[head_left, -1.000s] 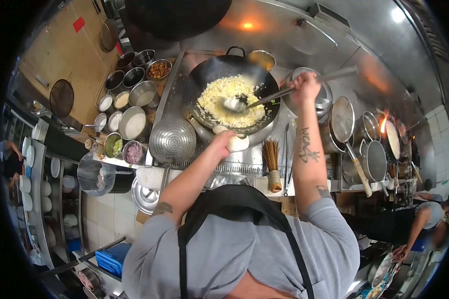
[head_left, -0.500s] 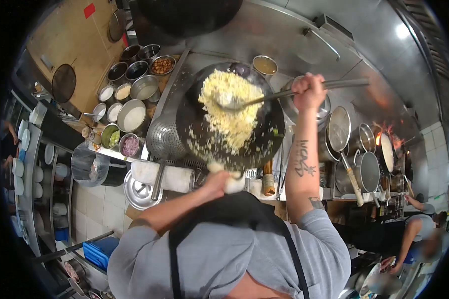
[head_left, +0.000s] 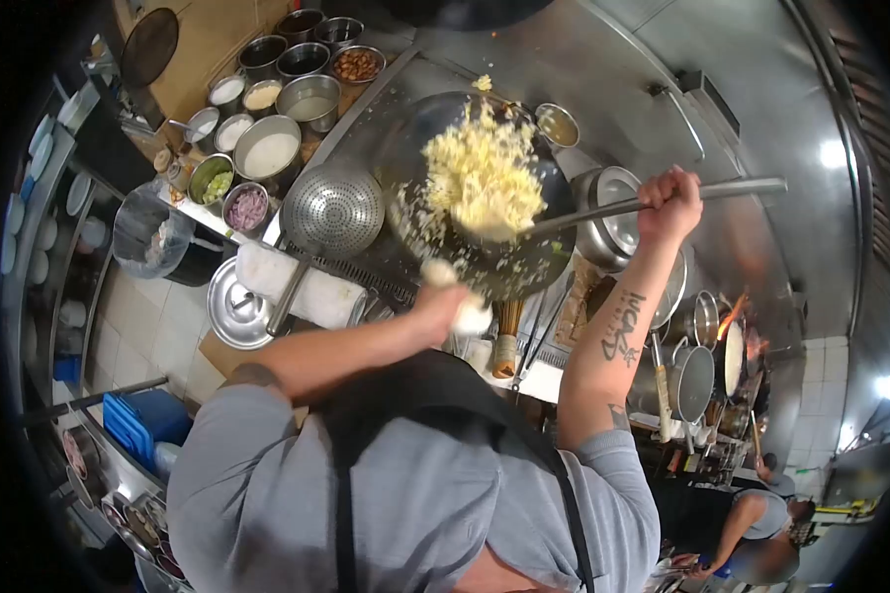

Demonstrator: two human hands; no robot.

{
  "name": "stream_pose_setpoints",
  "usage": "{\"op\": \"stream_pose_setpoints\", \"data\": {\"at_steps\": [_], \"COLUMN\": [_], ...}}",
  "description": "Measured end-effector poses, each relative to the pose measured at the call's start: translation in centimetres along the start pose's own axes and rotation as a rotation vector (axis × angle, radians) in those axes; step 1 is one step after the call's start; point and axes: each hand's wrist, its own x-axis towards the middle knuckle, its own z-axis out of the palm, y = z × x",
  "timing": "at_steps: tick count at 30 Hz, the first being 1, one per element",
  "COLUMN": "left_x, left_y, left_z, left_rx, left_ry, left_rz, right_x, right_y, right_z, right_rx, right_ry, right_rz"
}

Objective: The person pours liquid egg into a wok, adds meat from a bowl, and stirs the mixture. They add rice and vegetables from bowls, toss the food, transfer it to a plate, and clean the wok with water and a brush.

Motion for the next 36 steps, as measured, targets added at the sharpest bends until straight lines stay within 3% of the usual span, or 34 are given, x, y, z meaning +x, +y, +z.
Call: {"op": "stream_pose_setpoints", "data": {"at_steps": [1, 3, 6, 7, 8, 9, 11, 13, 15, 18, 19, 20, 22, 23, 24, 25, 27, 29, 30, 31, 33, 36], "left_x": [2.4, 6.8, 5.9, 2.2, -0.7, -2.7, 0.7, 5.4, 11.5, 4.6, 2.0, 1.4, 2.5, 2.4, 2.3, 2.5, 11.3, 6.7, 5.0, 2.6, -0.2, 4.6], "left_y": [1.6, 2.5, -1.5, -1.9, -1.9, -1.3, -2.0, 1.6, 1.1, -0.5, -2.2, -4.0, -4.6, -2.5, 1.0, 3.7, 0.8, 1.4, -0.2, -1.7, -2.5, -1.9], "left_z": [1.7, 2.3, -1.3, -2.5, -3.3, -2.8, -2.1, 1.7, 1.4, -1.0, -2.7, -3.6, -3.3, -1.0, 2.0, 3.3, 3.1, 0.1, -0.9, -2.1, -3.0, -0.5], "left_rx": [-0.102, -0.161, -0.066, -0.059, -0.093, -0.111, -0.046, -0.185, -0.134, 0.095, -0.052, 0.054, 0.141, -0.008, -0.042, -0.032, -0.001, 0.045, -0.018, -0.093, 0.088, 0.004], "left_ry": [0.007, -0.102, -0.187, -0.123, -0.200, -0.162, -0.074, 0.013, -0.067, -0.018, -0.097, -0.031, -0.002, 0.008, 0.177, 0.172, 0.193, -0.021, -0.001, 0.002, 0.004, 0.106], "left_rz": [-0.143, -0.214, -0.116, -0.120, -0.056, 0.085, -0.029, -0.188, -0.117, 0.015, -0.010, 0.074, 0.119, 0.011, -0.065, -0.077, 0.039, -0.010, 0.036, 0.010, 0.094, 0.030], "right_x": [-0.3, -0.6, -0.5, -0.3, -0.3, 0.1, 0.7, 0.8, 0.4, 0.6, 0.4, 1.1, 2.0, 2.1, 2.2, 2.4, 2.3, 0.9, 1.1, 1.3, 1.9, 2.5], "right_y": [1.0, 4.8, 8.0, 7.7, 5.6, 3.5, 1.2, 3.1, 6.6, 9.4, 8.4, 6.7, 3.1, 2.4, 3.1, 4.3, 7.3, 9.8, 9.4, 7.9, 3.8, -0.8], "right_z": [0.4, 1.1, -2.1, -2.9, -2.4, -2.3, -0.8, 0.3, 0.2, -3.0, -3.3, -3.4, -0.9, 0.4, 0.6, 0.7, 1.5, 1.3, 0.4, 0.2, 1.2, 3.7], "right_rx": [-0.012, -0.030, 0.115, 0.173, 0.177, 0.193, 0.083, -0.019, 0.042, 0.187, 0.191, 0.257, 0.094, -0.001, -0.015, -0.027, 0.015, 0.097, 0.062, 0.142, 0.093, 0.012], "right_ry": [0.061, 0.178, 0.098, 0.076, 0.092, 0.064, 0.041, 0.095, 0.176, 0.153, 0.120, 0.026, 0.034, 0.056, 0.061, 0.060, 0.078, 0.150, -0.016, -0.030, -0.054, -0.026], "right_rz": [-0.034, -0.117, -0.192, -0.214, -0.165, -0.082, 0.007, 0.043, -0.049, -0.149, -0.185, -0.157, 0.007, 0.080, 0.043, 0.001, -0.094, -0.198, -0.298, -0.258, -0.258, -0.271]}}
